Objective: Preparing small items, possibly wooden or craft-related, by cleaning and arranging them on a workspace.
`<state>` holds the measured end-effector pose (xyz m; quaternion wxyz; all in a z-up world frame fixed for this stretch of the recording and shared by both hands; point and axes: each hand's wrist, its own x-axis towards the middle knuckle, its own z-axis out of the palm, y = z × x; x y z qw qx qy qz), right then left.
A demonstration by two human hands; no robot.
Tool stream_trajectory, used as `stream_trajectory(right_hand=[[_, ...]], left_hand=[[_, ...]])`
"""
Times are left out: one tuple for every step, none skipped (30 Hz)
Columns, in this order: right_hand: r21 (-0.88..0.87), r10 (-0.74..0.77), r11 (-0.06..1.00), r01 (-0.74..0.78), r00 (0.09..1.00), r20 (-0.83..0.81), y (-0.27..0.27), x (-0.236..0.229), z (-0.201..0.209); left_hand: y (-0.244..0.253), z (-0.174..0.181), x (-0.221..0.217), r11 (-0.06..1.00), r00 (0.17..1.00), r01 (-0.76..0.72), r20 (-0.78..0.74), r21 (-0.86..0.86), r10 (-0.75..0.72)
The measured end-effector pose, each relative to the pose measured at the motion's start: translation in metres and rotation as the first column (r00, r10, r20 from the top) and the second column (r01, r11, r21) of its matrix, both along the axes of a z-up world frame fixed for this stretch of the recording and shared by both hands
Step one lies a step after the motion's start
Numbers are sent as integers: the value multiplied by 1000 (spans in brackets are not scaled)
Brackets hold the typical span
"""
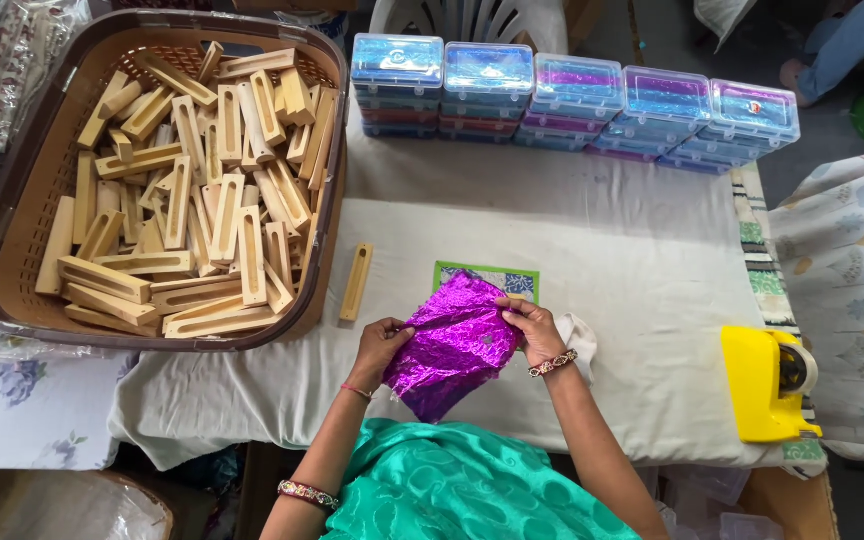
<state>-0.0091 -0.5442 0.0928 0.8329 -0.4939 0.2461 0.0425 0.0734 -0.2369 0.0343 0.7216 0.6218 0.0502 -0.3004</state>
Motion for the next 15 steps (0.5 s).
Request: stream_trajectory(right_hand=[[-1,3,1000,-3,1000,0,2,0,6],[-14,7,1000,-7,1000,-14,4,0,12],[-28,10,1000,-11,1000,-29,7,0,18],[-29,12,1000,-13,1000,-29,6,1,13],[-83,18,996,-15,999,34,6,2,8],[-136,26,991,-13,995,95,5,3,3],[-136,26,991,-13,995,94,5,5,4],[-153,30,988,-18,996,81,7,6,4],[-171,35,985,-23,997,68,8,7,4],[-171,37,985,-25,997,69,10,9,1],[-145,28,989,-18,997,69,13,11,-2],[-120,17,993,-9,997,69,14,12,-5],[-121,18,993,-9,997,70,17,14,-1],[-158,30,987,-21,998,58,21,15,2],[-195,43,980,-33,998,46,25,15,6]], left_hand=[[2,6,0,1000,1000,-3,0,-1,3],[4,12,0,963,976,-15,212,268,-44],[5,17,-1,856,909,-84,392,509,-144],[3,37,-6,857,909,-86,392,508,-142],[0,57,-12,814,823,-207,546,542,-154],[-3,78,-18,767,711,-329,679,551,-182],[-10,84,-20,767,712,-329,678,551,-182],[-16,89,-24,824,696,-282,696,492,-177],[-22,95,-27,873,681,-231,713,429,-169],[-30,108,-33,873,681,-233,713,428,-168],[-38,122,-38,895,662,-172,722,410,-203],[-47,135,-44,914,640,-109,731,391,-237],[-53,136,-48,914,639,-110,733,390,-235],[-58,137,-54,923,609,-27,738,385,-290],[-63,138,-59,923,574,58,744,380,-342]])
